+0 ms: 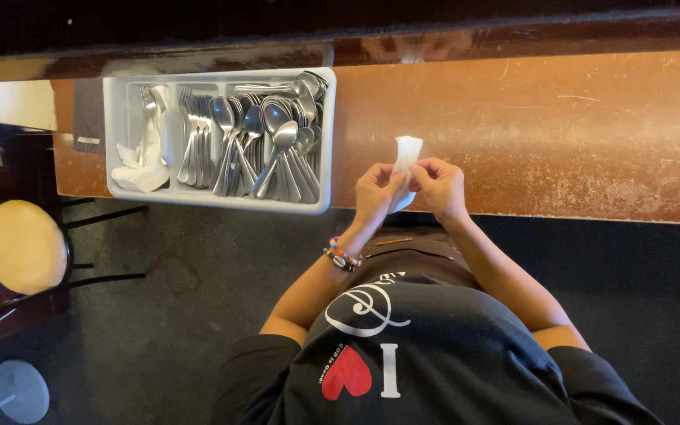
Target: The person picks up napkins, folds them, places a spoon from a tray onto each napkin, and wraps the napkin around the spoon.
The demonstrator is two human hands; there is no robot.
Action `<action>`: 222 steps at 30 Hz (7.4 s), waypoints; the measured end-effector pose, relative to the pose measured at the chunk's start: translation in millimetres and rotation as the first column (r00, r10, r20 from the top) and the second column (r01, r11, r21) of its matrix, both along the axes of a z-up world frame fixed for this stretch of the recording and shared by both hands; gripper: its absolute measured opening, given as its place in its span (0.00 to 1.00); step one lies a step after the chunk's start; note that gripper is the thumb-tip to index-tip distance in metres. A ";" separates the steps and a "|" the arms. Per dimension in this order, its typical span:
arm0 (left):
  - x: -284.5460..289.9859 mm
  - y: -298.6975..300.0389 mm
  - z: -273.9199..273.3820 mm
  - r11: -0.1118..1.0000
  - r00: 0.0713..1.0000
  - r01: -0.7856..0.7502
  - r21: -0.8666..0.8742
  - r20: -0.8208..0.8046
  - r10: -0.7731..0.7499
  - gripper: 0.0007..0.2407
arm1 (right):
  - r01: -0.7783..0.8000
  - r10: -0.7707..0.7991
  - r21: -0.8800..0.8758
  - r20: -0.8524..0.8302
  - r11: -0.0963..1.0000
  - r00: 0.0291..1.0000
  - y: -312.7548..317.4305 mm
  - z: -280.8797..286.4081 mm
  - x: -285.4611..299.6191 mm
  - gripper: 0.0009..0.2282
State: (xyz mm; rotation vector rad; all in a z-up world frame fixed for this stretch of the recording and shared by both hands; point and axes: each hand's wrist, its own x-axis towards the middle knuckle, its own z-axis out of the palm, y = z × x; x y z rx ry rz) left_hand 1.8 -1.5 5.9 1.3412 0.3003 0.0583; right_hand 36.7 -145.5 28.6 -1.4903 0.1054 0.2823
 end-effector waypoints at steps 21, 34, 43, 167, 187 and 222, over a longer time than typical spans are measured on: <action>68.2 68.0 -117.3 0.437 0.979 0.100 0.894 -0.168 0.119 0.11 | 0.213 -0.258 -0.240 -0.172 0.947 0.951 -69.8 -99.4 25.2 0.06; 47.6 -6.8 -87.5 0.185 0.882 0.151 0.971 -0.048 -0.468 0.12 | 0.461 -0.441 0.046 -0.224 0.886 0.869 -123.7 -113.9 38.2 0.05; 79.7 -62.2 -83.6 0.179 0.860 0.167 0.970 -0.055 -0.507 0.17 | 0.354 -0.361 0.157 0.016 0.922 0.932 -141.1 -85.7 29.6 0.06; 56.2 -2.7 -123.4 0.508 0.972 0.074 0.858 -0.175 0.155 0.07 | 0.109 -0.040 -0.656 0.119 0.747 0.992 -71.9 -138.1 62.2 0.23; 68.7 9.0 -123.2 0.448 0.997 0.018 0.894 -0.051 0.063 0.07 | 0.170 0.634 -0.933 0.341 0.316 0.694 -51.9 -104.8 18.2 0.24; 16.1 60.8 -29.9 0.769 0.992 0.060 -0.636 0.124 0.025 0.04 | -0.174 0.400 0.679 -0.190 0.713 0.897 -9.1 -23.6 32.1 0.26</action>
